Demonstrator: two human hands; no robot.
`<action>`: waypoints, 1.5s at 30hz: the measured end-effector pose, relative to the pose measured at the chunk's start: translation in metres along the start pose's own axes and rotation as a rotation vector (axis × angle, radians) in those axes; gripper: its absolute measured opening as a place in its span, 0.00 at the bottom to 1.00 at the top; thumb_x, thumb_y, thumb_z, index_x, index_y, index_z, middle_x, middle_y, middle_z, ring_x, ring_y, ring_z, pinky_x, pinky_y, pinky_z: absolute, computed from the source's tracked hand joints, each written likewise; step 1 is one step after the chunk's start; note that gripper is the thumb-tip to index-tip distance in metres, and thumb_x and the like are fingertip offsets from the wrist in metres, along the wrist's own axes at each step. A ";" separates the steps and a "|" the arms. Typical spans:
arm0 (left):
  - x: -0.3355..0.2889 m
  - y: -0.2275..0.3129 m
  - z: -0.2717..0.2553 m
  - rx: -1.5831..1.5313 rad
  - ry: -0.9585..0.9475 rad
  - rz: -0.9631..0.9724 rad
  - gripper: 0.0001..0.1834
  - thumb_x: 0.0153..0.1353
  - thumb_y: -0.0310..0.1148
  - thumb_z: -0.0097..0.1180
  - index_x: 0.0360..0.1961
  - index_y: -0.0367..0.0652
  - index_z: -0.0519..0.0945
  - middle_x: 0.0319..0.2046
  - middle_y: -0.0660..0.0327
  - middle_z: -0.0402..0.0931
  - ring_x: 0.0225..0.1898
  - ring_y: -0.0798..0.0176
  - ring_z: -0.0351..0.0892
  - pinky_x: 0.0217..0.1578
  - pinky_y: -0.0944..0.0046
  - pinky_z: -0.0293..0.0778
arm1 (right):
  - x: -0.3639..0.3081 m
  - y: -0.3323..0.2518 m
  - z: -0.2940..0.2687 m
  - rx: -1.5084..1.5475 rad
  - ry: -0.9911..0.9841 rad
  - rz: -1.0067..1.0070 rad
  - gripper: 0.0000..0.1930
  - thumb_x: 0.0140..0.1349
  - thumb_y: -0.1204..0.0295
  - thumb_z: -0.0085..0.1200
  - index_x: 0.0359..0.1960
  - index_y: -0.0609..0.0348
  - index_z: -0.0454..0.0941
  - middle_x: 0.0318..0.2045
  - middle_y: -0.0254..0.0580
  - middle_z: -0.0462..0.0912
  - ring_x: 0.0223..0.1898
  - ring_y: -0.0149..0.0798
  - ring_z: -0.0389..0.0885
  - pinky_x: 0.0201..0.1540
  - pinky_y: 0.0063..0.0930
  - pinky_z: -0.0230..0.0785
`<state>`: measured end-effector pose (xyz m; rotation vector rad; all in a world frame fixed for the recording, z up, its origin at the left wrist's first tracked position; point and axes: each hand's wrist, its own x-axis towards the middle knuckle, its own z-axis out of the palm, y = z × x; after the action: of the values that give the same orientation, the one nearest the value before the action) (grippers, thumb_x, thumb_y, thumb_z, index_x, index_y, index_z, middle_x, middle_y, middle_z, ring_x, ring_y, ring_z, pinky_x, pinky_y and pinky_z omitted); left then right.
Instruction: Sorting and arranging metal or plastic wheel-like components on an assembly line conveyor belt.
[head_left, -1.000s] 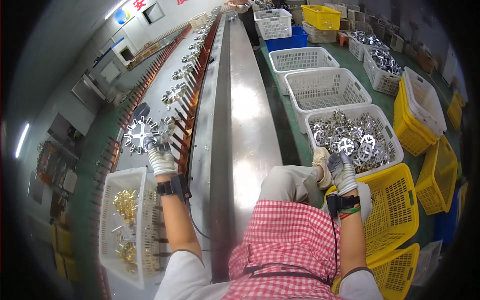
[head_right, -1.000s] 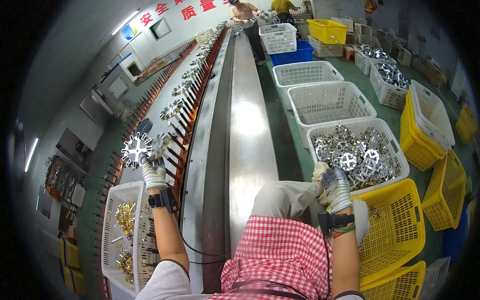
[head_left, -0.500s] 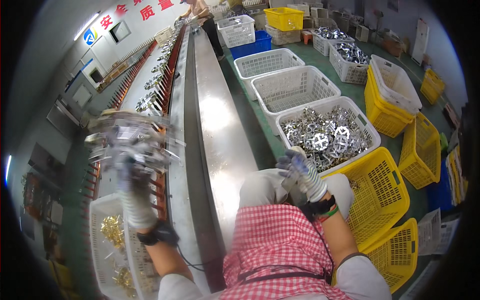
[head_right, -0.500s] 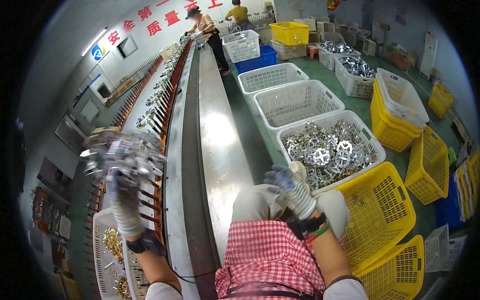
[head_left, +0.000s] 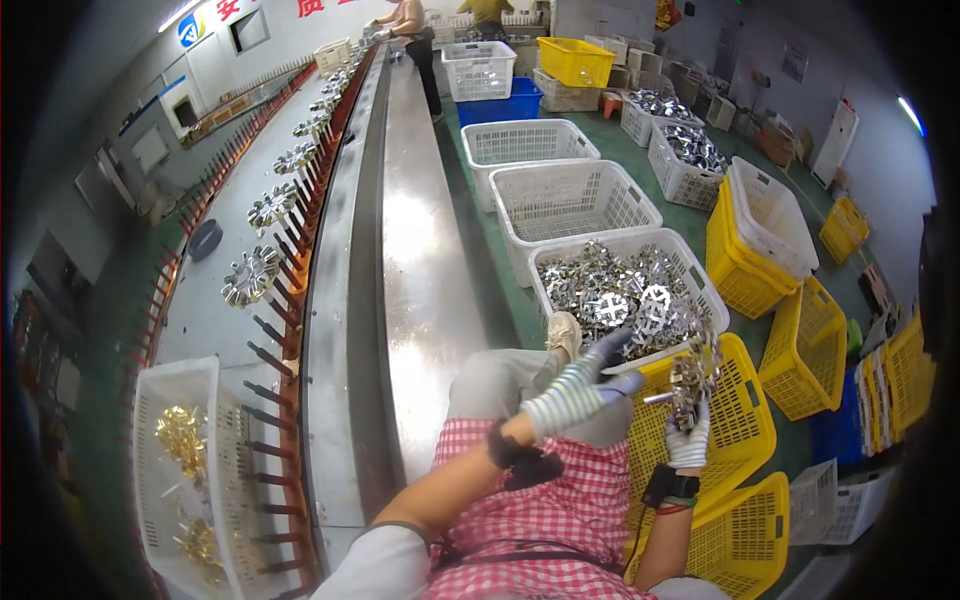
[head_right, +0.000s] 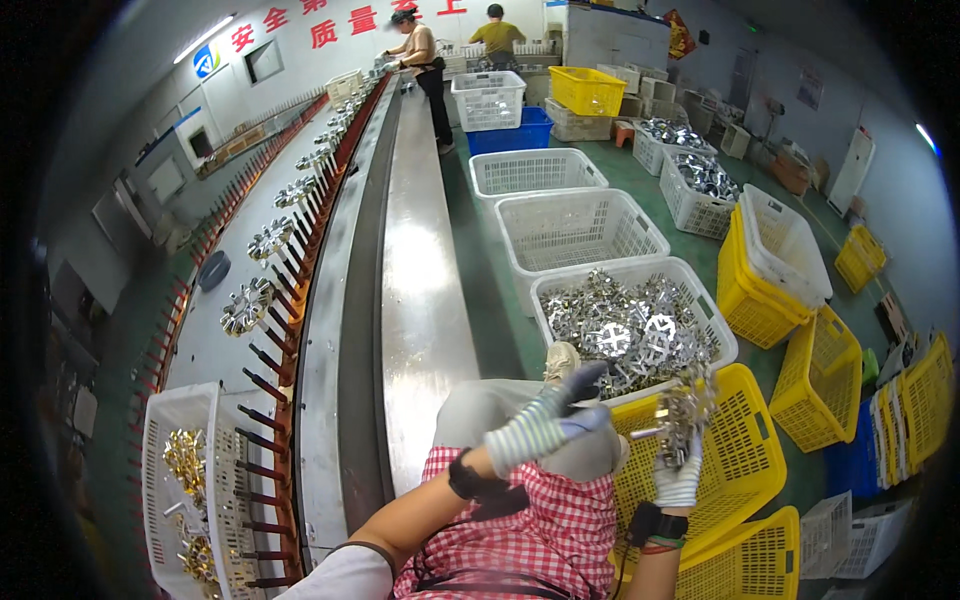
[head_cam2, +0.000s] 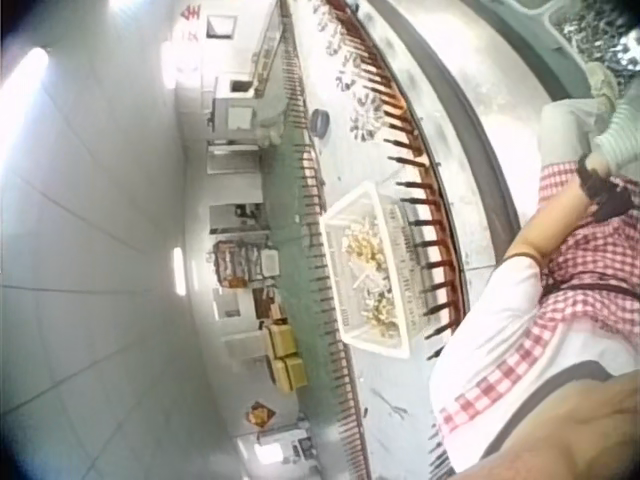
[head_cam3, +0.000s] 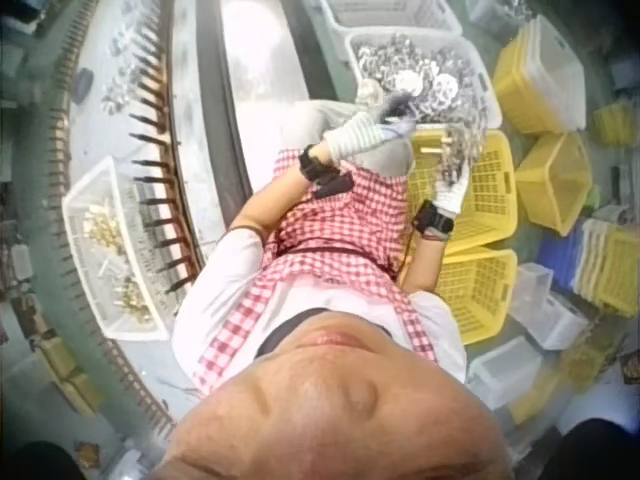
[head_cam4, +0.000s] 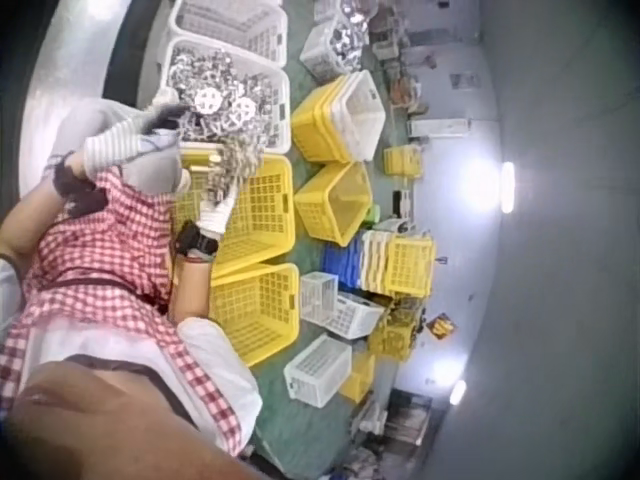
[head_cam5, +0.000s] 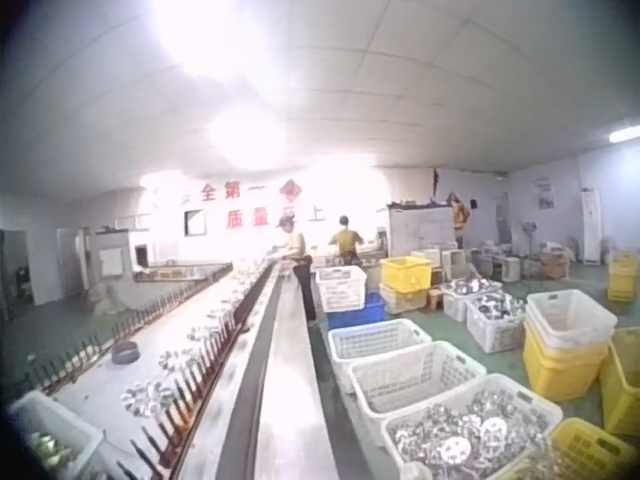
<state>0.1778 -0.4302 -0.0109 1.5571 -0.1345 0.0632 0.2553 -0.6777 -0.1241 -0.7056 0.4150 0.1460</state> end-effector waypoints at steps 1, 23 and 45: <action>-0.007 -0.006 -0.011 -0.044 0.110 0.066 0.32 0.57 0.40 0.50 0.58 0.37 0.54 0.54 0.52 0.60 0.55 0.59 0.60 0.55 0.64 0.57 | 0.017 0.001 -0.032 -0.058 0.067 -0.006 0.11 0.54 0.62 0.52 0.36 0.51 0.73 0.27 0.29 0.75 0.25 0.29 0.68 0.30 0.23 0.63; -0.233 0.078 -0.227 -0.263 1.160 0.667 0.19 0.55 0.47 0.49 0.44 0.49 0.71 0.39 0.59 0.73 0.35 0.64 0.74 0.33 0.65 0.74 | 0.088 -0.011 -0.001 -0.215 -0.090 -0.128 0.33 0.54 0.52 0.49 0.55 0.61 0.57 0.55 0.48 0.61 0.57 0.39 0.59 0.59 0.33 0.51; -0.168 0.138 -0.207 -0.184 1.030 0.440 0.21 0.57 0.44 0.46 0.47 0.43 0.70 0.41 0.63 0.73 0.41 0.66 0.72 0.41 0.66 0.70 | -0.061 0.058 0.136 -0.304 -0.735 0.170 0.25 0.54 0.55 0.52 0.48 0.57 0.65 0.47 0.45 0.69 0.48 0.41 0.69 0.51 0.36 0.63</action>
<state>0.0037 -0.2141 0.1031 1.1280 0.3286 1.1407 0.2276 -0.5443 -0.0398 -0.8573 -0.2605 0.6161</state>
